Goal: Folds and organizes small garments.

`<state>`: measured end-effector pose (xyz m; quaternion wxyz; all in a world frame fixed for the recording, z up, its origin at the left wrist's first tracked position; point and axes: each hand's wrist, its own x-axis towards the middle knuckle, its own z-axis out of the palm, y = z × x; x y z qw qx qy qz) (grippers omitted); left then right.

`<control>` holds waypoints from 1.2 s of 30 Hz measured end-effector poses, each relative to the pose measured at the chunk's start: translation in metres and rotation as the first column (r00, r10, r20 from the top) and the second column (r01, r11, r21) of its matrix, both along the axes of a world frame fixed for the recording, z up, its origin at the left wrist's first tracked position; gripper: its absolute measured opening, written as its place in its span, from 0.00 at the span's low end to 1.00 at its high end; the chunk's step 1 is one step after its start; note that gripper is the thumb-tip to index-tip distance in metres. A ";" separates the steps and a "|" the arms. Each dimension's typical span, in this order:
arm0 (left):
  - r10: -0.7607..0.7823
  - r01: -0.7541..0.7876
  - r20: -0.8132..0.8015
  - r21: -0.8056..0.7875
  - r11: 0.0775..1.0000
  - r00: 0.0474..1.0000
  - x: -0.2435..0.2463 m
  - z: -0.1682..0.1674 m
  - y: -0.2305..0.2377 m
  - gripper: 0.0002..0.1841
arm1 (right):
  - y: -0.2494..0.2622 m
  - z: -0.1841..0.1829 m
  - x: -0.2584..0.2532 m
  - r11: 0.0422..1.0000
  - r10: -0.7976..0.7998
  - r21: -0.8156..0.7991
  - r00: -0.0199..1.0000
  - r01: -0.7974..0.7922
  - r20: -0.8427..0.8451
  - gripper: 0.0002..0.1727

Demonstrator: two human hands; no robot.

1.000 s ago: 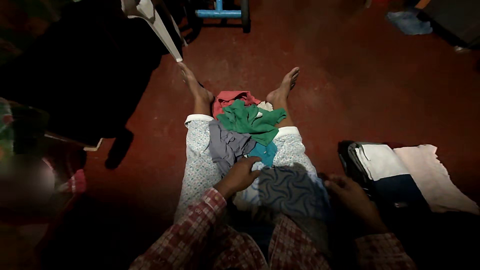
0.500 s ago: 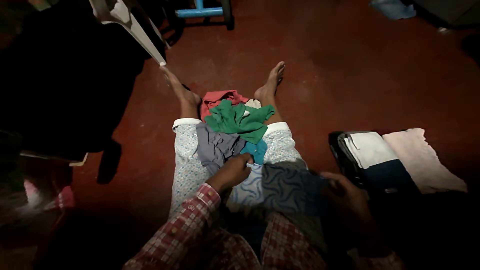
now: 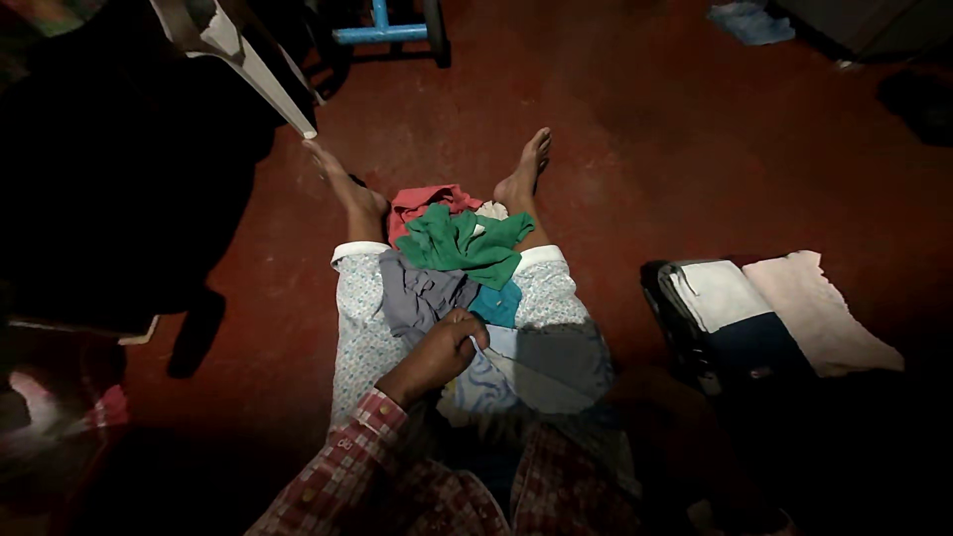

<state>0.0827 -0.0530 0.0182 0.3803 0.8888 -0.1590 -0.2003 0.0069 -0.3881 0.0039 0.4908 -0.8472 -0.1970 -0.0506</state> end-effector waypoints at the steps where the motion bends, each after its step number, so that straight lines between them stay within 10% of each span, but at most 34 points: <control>1: 0.010 -0.009 -0.046 0.016 1.000 0.999 -0.001 0.007 -0.001 0.14 | 0.000 0.001 0.003 1.000 0.005 0.019 1.000 -0.005 -0.024 0.10; 20: 0.029 -0.028 -0.002 -0.353 0.935 1.000 -0.008 -0.024 0.026 0.08 | -0.002 0.004 0.027 0.933 0.059 0.361 0.987 -0.002 -0.148 0.06; 27: -0.025 0.003 -0.044 -0.440 0.898 0.999 -0.010 -0.023 0.028 0.05 | -0.008 0.012 0.022 0.865 0.327 0.490 0.860 -0.106 -0.392 0.07; 36: -0.090 0.028 -0.078 -0.580 0.814 0.993 -0.017 -0.025 0.025 0.04 | 0.007 -0.020 0.056 0.974 -0.164 0.075 0.891 0.214 -0.424 0.09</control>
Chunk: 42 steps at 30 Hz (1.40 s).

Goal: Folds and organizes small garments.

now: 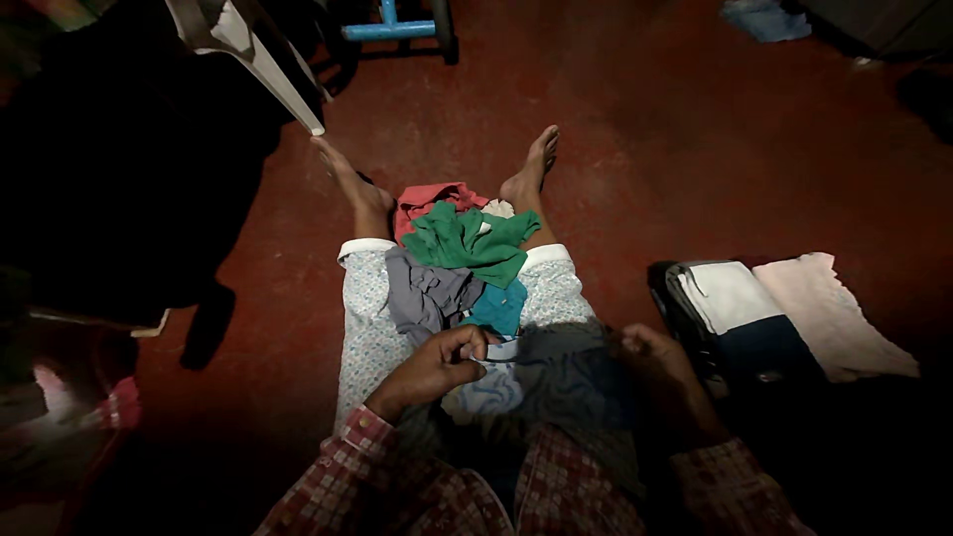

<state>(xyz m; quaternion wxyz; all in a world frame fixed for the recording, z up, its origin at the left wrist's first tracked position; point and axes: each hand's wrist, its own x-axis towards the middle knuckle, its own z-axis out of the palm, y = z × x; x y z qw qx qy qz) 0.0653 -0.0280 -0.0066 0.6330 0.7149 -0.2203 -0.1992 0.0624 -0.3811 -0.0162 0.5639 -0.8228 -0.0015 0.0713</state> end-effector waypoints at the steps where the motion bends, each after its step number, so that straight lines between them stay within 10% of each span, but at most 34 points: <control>1: 0.001 -0.001 -0.001 0.001 1.000 1.000 0.000 0.000 0.000 0.04 | 0.002 -0.001 0.003 1.000 -0.015 -0.025 1.000 0.014 -0.015 0.09; 29: 0.106 -0.097 -0.097 0.099 0.990 0.990 -0.002 -0.004 -0.005 0.05 | 0.016 -0.015 0.020 0.992 -0.128 -0.041 0.978 0.123 -0.165 0.12; 37: -0.017 -0.105 0.255 0.455 0.884 0.967 -0.003 0.019 0.010 0.09 | 0.014 0.030 -0.002 0.985 -0.122 -0.110 0.987 0.133 0.100 0.10; 42: 0.088 -0.242 0.558 0.209 0.948 0.825 -0.003 0.108 0.027 0.05 | -0.007 0.108 0.004 0.990 -0.003 0.118 0.837 -0.073 0.547 0.08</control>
